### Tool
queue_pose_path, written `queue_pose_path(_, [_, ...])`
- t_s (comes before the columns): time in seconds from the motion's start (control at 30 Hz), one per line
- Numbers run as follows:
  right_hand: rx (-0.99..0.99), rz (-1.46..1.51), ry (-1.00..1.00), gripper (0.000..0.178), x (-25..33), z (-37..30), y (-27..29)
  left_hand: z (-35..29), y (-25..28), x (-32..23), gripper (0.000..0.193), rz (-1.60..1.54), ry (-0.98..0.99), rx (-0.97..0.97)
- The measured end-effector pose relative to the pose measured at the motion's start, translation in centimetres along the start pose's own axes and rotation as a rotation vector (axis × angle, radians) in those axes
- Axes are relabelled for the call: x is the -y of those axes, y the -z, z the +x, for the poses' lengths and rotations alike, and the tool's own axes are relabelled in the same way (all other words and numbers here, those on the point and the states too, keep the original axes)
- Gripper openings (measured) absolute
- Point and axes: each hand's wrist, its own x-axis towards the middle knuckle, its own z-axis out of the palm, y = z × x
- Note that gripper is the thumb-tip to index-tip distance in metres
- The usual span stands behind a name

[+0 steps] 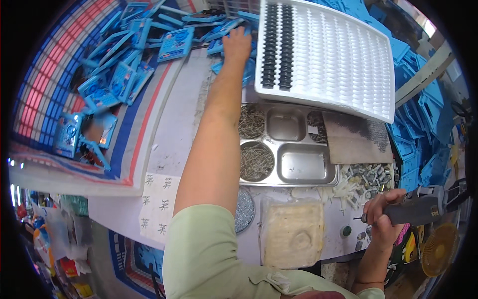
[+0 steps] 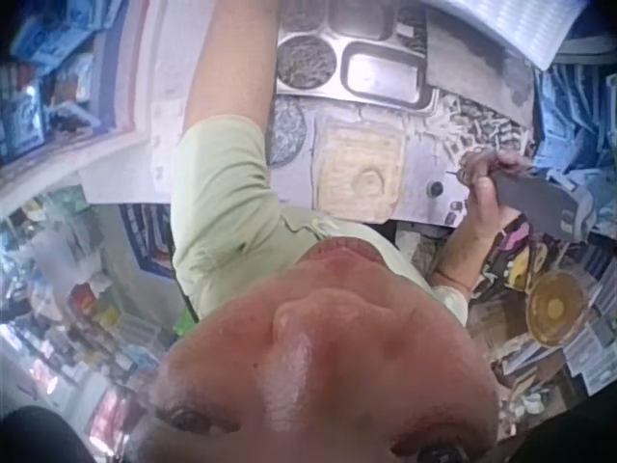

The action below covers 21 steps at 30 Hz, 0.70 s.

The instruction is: Soldering internal components and fastening the blue plastic casing of an electronic device.

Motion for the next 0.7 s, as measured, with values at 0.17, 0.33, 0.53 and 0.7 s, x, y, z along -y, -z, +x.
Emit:
queue_pose_path(0.17, [-0.041, -0.011, 0.015, 0.048, -0.3, 0.4, 0.7, 0.7, 0.4, 3.7, 0.023, -0.063, 0.129, -0.038])
queue_pose_path(0.33, [-0.022, -0.001, 0.044, 0.064, -0.3, 0.1, 1.8, -4.3, 9.7, 15.7, 0.029, -0.408, 0.528, -0.204])
queue_pose_path(0.53, [-0.148, -0.384, 0.57, 0.06, 1.5, -3.7, -2.4, -19.6, 24.9, 14.6, 0.022, -1.57, 0.976, -0.333])
queue_pose_path(0.7, [0.525, 0.105, -0.289, 0.051, -1.9, -7.2, -10.8, -32.4, 34.7, 2.6, 0.023, -1.982, 1.085, -0.308])
